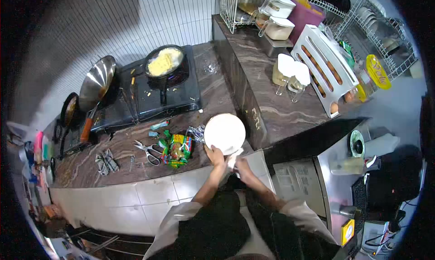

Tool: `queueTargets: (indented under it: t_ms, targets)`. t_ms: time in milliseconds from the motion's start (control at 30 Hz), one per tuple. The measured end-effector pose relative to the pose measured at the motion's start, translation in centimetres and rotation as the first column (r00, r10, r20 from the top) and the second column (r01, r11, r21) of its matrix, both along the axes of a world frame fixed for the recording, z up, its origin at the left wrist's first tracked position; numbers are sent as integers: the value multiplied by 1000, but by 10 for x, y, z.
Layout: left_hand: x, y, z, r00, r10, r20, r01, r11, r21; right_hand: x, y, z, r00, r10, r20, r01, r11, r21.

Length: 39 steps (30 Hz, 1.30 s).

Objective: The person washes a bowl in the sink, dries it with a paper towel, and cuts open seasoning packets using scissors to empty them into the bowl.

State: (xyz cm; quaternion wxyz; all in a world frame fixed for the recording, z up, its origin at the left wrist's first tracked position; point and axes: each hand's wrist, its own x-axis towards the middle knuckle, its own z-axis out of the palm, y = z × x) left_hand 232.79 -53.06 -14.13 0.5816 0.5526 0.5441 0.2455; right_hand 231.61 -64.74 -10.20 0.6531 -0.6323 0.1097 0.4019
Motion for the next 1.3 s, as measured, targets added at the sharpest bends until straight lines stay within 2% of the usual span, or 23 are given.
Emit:
queueTargets:
  t_ms: [100,167,267,400,500,600,667,700,733,767,800,867,900,933,967,1000,1033,1100,1133,1167,1233,1267,1300]
  targets:
    - [6,1,2,981,16,193,-4,998,-61,-7,-4,-11,999,-37,-10,37,999,2]
    - [10,0,3,986,19,166,-10,999,-51,-6,-9,-18,999,-45,-21,45,999,5]
    - [8,1,2,994,-4,111,7,999,-31,0,-27,-5,947,14,321,55,977,-204]
    - [11,1,-24,984,-25,175,40,996,-85,13,-54,-8,961,31,275,37,970,-241]
    - [11,0,-47,941,-40,336,19,998,66,17,-51,11,957,31,289,45,966,-254]
    - [-4,0,-36,958,-139,251,118,988,99,9,-45,0,957,-22,288,95,966,-239]
    - [-24,-7,-6,959,-189,211,169,979,110,1,-39,-26,952,-135,276,194,961,-198]
    - [-44,-16,29,962,-245,118,245,969,17,-3,-35,-40,951,-134,278,193,961,-199]
    - [-58,-20,47,951,-308,28,309,947,-83,-7,-29,-54,922,17,387,3,999,-53]
    - [-69,-18,44,952,-306,25,307,948,-83,-11,-27,-61,851,142,505,-205,976,71]
    - [-82,-12,37,916,-402,-13,395,905,-161,-12,-24,-46,855,142,499,-205,976,74]
    - [-102,-1,23,812,-580,-58,534,780,-326,-6,-21,-2,877,323,356,-367,928,60]
    - [-103,5,15,815,-576,-58,530,783,-326,2,-17,18,865,413,286,-447,893,62]
    - [-101,11,7,925,-376,61,381,907,-179,11,-14,28,861,419,288,-453,889,61]
    - [-97,17,-1,963,-168,210,184,981,-55,20,-12,36,967,188,171,-201,978,62]
    - [-87,29,-8,939,-187,287,169,982,88,26,-10,39,996,-68,53,66,997,29]
    - [-69,43,-9,908,-217,357,141,964,227,33,-5,39,997,-64,51,63,998,25]
    - [-33,58,20,920,-151,362,136,988,67,46,6,30,997,-79,22,77,994,72]
    - [-25,62,21,919,-148,366,134,989,65,50,10,26,996,-86,10,84,992,97]
    - [-15,67,14,840,-102,532,189,975,-112,52,14,22,996,-82,19,80,992,97]
    - [0,70,18,622,91,777,376,837,-399,53,22,25,983,-157,96,151,986,63]
    - [1,69,20,612,94,785,377,838,-395,54,23,28,971,-194,137,189,981,51]
    - [-2,68,22,668,7,744,371,863,-342,58,21,31,970,-190,150,184,981,56]
